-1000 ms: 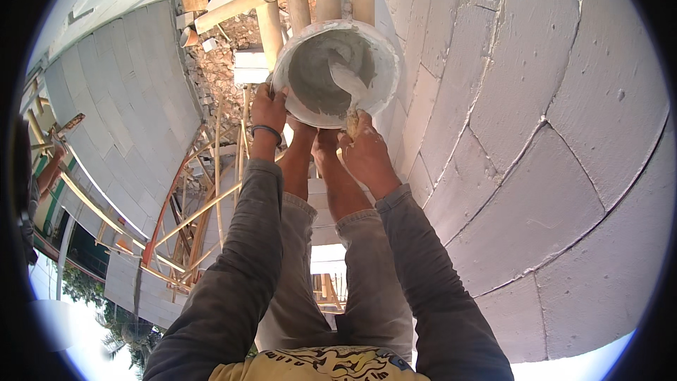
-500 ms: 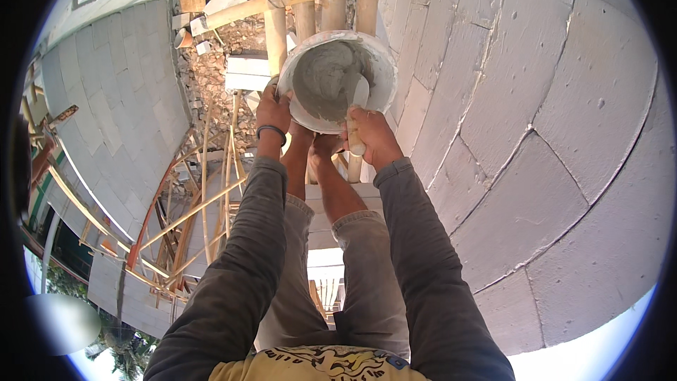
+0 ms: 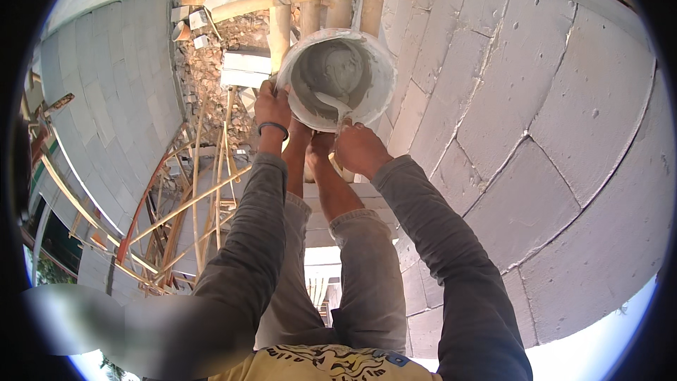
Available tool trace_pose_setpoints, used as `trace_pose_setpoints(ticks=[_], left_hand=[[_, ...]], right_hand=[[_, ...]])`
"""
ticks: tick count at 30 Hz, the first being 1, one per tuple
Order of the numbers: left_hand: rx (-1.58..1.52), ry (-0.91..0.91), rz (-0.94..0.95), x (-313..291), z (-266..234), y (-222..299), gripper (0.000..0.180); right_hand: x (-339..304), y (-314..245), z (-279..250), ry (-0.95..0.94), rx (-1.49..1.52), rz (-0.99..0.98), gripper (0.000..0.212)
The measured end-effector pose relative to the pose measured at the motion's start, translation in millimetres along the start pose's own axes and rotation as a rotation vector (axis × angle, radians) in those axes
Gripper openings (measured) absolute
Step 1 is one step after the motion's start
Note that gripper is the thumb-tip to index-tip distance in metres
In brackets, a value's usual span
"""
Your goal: The person mixes mortar in a bucket using a trowel while standing at a construction site.
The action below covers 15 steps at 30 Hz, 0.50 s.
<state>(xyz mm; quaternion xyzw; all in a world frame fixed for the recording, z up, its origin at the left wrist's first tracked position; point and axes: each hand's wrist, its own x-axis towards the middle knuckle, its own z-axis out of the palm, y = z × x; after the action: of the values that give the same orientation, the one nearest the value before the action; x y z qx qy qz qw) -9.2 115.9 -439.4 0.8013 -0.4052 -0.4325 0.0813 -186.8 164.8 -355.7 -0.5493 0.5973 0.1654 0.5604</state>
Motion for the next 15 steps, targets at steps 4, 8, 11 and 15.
trace_pose_setpoints(ticks=[4,8,11,15], left_hand=[[-0.009,0.029,0.018,-2,7,9,0.026],[0.078,-0.014,0.004,7,6,1,0.027],[0.129,-0.026,0.002,4,2,7,0.028],[0.119,-0.047,-0.008,2,8,22,0.027]], right_hand=[[1,34,-11,-0.053,0.230,0.036,0.031],[18,64,-34,0.102,0.033,0.078,0.033],[14,65,-29,0.341,0.006,0.055,0.038],[23,56,11,0.360,0.012,0.032,0.038]])
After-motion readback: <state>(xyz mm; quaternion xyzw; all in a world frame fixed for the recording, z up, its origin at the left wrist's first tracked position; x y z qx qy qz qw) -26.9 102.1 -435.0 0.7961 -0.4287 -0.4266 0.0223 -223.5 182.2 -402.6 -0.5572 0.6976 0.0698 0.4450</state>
